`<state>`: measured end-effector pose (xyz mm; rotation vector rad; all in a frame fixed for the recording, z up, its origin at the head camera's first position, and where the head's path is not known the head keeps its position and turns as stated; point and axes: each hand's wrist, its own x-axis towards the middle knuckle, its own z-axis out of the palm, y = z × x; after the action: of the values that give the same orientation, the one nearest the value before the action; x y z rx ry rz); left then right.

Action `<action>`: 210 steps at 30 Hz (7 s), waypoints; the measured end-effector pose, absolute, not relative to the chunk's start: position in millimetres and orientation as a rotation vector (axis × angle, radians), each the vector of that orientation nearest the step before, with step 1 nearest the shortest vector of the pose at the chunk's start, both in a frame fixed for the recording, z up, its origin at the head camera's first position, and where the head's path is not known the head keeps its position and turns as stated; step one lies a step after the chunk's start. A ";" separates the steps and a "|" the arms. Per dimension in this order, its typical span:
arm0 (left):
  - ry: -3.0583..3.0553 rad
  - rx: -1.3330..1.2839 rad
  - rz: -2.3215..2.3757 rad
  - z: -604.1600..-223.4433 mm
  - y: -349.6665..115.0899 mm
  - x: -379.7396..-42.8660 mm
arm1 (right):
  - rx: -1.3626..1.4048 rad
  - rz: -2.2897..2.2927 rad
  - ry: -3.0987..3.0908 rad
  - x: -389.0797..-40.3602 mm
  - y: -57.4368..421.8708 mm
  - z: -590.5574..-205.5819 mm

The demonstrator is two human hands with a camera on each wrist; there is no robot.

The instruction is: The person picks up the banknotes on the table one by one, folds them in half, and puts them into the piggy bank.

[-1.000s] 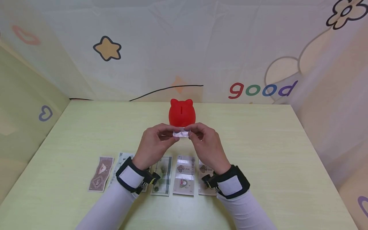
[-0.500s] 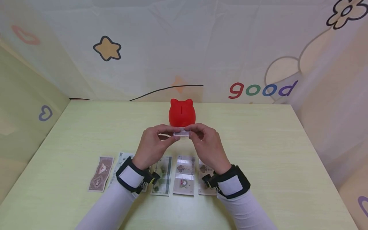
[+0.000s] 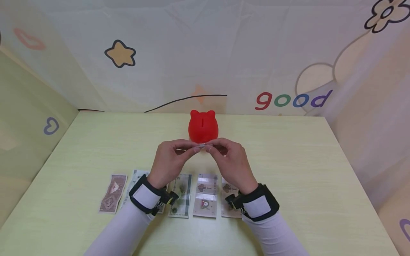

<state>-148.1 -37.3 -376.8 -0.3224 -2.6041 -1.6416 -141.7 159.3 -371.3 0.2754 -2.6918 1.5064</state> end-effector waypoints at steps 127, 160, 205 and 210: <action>-2.863 -0.486 -1.398 -380.0 -28.0 -152.1 | 0.156 1.348 -2.768 -156.4 179.7 -361.6; -3.132 -0.532 -0.736 -402.0 -12.4 -164.4 | 0.205 1.036 -2.894 -239.9 143.9 -340.8; -3.132 -0.551 -0.763 -400.1 -15.7 -164.3 | 0.207 1.144 -2.912 -244.1 131.8 -348.7; -3.126 -0.553 -0.750 -398.5 -17.1 -162.9 | 0.197 1.127 -2.921 -246.0 130.4 -349.9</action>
<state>-162.9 -17.1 -398.5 -0.5526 -3.1264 -0.7502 -246.0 130.4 -349.9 0.1971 -2.9214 1.1269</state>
